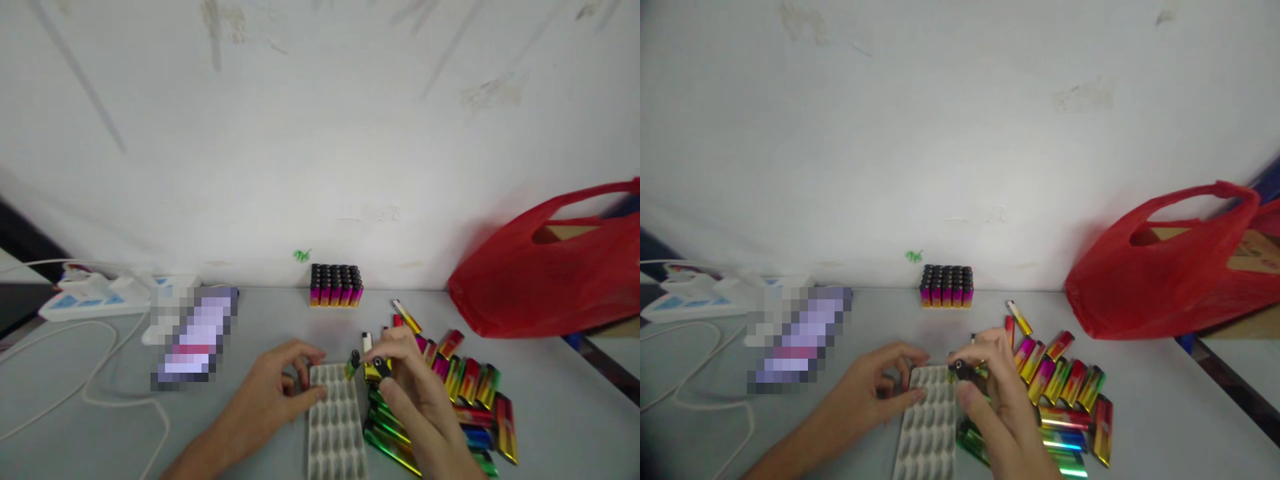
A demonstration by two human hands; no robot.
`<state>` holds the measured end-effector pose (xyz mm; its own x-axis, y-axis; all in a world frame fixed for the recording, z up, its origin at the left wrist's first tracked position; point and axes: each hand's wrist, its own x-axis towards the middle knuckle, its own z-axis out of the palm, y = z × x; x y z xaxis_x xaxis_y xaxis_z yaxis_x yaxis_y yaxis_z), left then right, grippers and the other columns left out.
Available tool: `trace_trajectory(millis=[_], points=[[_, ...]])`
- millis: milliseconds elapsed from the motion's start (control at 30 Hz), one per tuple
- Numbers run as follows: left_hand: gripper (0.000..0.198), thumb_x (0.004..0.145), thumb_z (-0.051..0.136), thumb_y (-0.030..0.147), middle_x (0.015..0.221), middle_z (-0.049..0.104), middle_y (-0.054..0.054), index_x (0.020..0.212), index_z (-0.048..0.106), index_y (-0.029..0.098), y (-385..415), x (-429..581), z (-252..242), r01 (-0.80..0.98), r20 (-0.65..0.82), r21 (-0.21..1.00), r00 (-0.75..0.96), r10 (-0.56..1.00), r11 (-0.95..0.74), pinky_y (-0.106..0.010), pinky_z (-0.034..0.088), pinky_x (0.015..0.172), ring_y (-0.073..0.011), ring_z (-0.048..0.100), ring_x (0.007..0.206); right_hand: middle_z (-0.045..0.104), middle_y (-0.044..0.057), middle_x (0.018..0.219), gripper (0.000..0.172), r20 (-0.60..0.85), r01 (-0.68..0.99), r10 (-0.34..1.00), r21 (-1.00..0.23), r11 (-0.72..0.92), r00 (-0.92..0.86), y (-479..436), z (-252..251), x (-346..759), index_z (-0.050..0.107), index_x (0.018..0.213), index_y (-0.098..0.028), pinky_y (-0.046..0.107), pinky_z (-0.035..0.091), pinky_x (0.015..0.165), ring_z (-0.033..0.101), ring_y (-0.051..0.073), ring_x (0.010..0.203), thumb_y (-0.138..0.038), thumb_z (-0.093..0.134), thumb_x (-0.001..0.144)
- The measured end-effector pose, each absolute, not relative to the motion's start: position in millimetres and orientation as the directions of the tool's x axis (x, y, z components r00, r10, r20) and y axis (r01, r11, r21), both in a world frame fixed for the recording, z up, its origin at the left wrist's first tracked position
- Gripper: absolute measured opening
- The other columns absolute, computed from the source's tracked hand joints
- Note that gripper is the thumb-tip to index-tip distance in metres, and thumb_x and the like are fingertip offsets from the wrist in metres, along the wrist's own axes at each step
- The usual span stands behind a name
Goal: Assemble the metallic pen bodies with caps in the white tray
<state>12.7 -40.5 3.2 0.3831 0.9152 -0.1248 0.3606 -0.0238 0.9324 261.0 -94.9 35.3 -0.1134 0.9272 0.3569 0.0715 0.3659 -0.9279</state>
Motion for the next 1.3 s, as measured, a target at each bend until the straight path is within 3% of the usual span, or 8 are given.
trace_trajectory(millis=[167, 333, 433, 567, 733, 1133, 1233, 1300], points=[[0.038, 0.082, 0.081, 0.033, 0.086, 0.064, 0.001, 0.116, 0.078, 0.017, -38.7, 12.4, 5.9, 0.311, -0.141, 0.950, 0.406, 0.903, 0.009, -0.023, 0.055, 0.050, -0.0153, 0.063, 0.060, 0.066, 0.001, 0.109, 0.015, 0.439, 0.154, 0.853, -0.857, 0.492, -0.283, -91.7, 50.5, 251.7, 0.070, 0.126, -0.038, 0.039, 0.044, 0.094, 0.061, 0.025, 0.105, -0.040, 0.066, 0.111], [0.035, 0.081, 0.083, 0.035, 0.085, 0.065, 0.000, 0.110, 0.079, 0.017, -39.3, 13.6, 9.2, 0.288, -0.125, 0.958, 0.409, 0.904, 0.002, -0.022, 0.056, 0.050, -0.0180, 0.065, 0.067, 0.072, -0.002, 0.102, 0.021, 0.533, 0.412, 0.774, -0.655, 0.633, -0.342, -79.0, 52.6, 237.2, 0.067, 0.121, -0.031, 0.042, 0.035, 0.093, 0.062, 0.024, 0.100, -0.023, 0.077, 0.105], [0.037, 0.082, 0.085, 0.036, 0.084, 0.063, 0.001, 0.114, 0.080, 0.018, -40.2, 14.5, 11.1, 0.274, -0.113, 0.962, 0.412, 0.904, -0.004, -0.021, 0.056, 0.050, -0.0164, 0.063, 0.065, 0.074, -0.002, 0.101, 0.021, 0.506, 0.502, 0.774, -0.590, 0.632, -0.380, -75.1, 51.0, 234.1, 0.066, 0.116, -0.028, 0.043, 0.032, 0.094, 0.063, 0.026, 0.103, -0.015, 0.077, 0.103], [0.029, 0.084, 0.086, 0.037, 0.086, 0.064, 0.000, 0.105, 0.080, 0.018, -40.6, 15.3, 13.2, 0.270, -0.085, 0.962, 0.413, 0.907, -0.033, -0.020, 0.055, 0.051, -0.0176, 0.064, 0.071, 0.076, -0.001, 0.104, 0.017, 0.399, 0.565, 0.819, -0.593, 0.574, -0.412, -73.9, 53.2, 233.2, 0.067, 0.113, -0.028, 0.046, 0.030, 0.095, 0.062, 0.028, 0.107, -0.015, 0.076, 0.104], [0.023, 0.086, 0.082, 0.039, 0.085, 0.063, -0.001, 0.096, 0.079, 0.017, -40.2, 15.5, 14.0, 0.264, -0.074, 0.964, 0.427, 0.901, -0.045, -0.020, 0.057, 0.052, -0.0182, 0.064, 0.072, 0.076, 0.001, 0.101, 0.005, 0.370, 0.569, 0.845, -0.626, 0.534, -0.386, -70.8, 57.5, 228.6, 0.068, 0.106, -0.026, 0.047, 0.030, 0.095, 0.062, 0.028, 0.107, -0.026, 0.072, 0.109], [0.025, 0.087, 0.077, 0.041, 0.085, 0.065, -0.001, 0.092, 0.074, 0.016, -40.8, 16.1, 6.6, 0.275, -0.115, 0.961, 0.412, 0.904, -0.003, -0.022, 0.055, 0.049, -0.0176, 0.065, 0.066, 0.077, 0.002, 0.097, 0.016, 0.319, 0.625, 0.863, -0.595, 0.504, -0.392, -62.1, 57.4, 217.3, 0.070, 0.099, -0.023, 0.048, 0.029, 0.094, 0.061, 0.029, 0.105, -0.036, 0.076, 0.107], [0.024, 0.087, 0.077, 0.040, 0.086, 0.064, -0.001, 0.089, 0.075, 0.017, -40.8, 16.3, 9.1, 0.282, -0.101, 0.959, 0.417, 0.903, -0.023, -0.021, 0.055, 0.049, -0.0186, 0.066, 0.070, 0.077, 0.005, 0.106, 0.013, 0.309, 0.653, 0.861, -0.562, 0.507, -0.403, -65.6, 59.5, 216.4, 0.072, 0.109, -0.025, 0.049, 0.031, 0.096, 0.060, 0.032, 0.110, -0.037, 0.074, 0.108], [0.024, 0.086, 0.078, 0.040, 0.087, 0.064, -0.001, 0.091, 0.075, 0.017, -40.7, 16.1, 10.4, 0.288, -0.099, 0.957, 0.418, 0.903, -0.028, -0.021, 0.055, 0.049, -0.0182, 0.066, 0.069, 0.075, 0.006, 0.120, 0.022, 0.330, 0.654, 0.862, -0.562, 0.507, -0.385, -67.3, 62.6, 220.5, 0.070, 0.125, -0.028, 0.050, 0.032, 0.099, 0.059, 0.033, 0.117, -0.041, 0.073, 0.108]])
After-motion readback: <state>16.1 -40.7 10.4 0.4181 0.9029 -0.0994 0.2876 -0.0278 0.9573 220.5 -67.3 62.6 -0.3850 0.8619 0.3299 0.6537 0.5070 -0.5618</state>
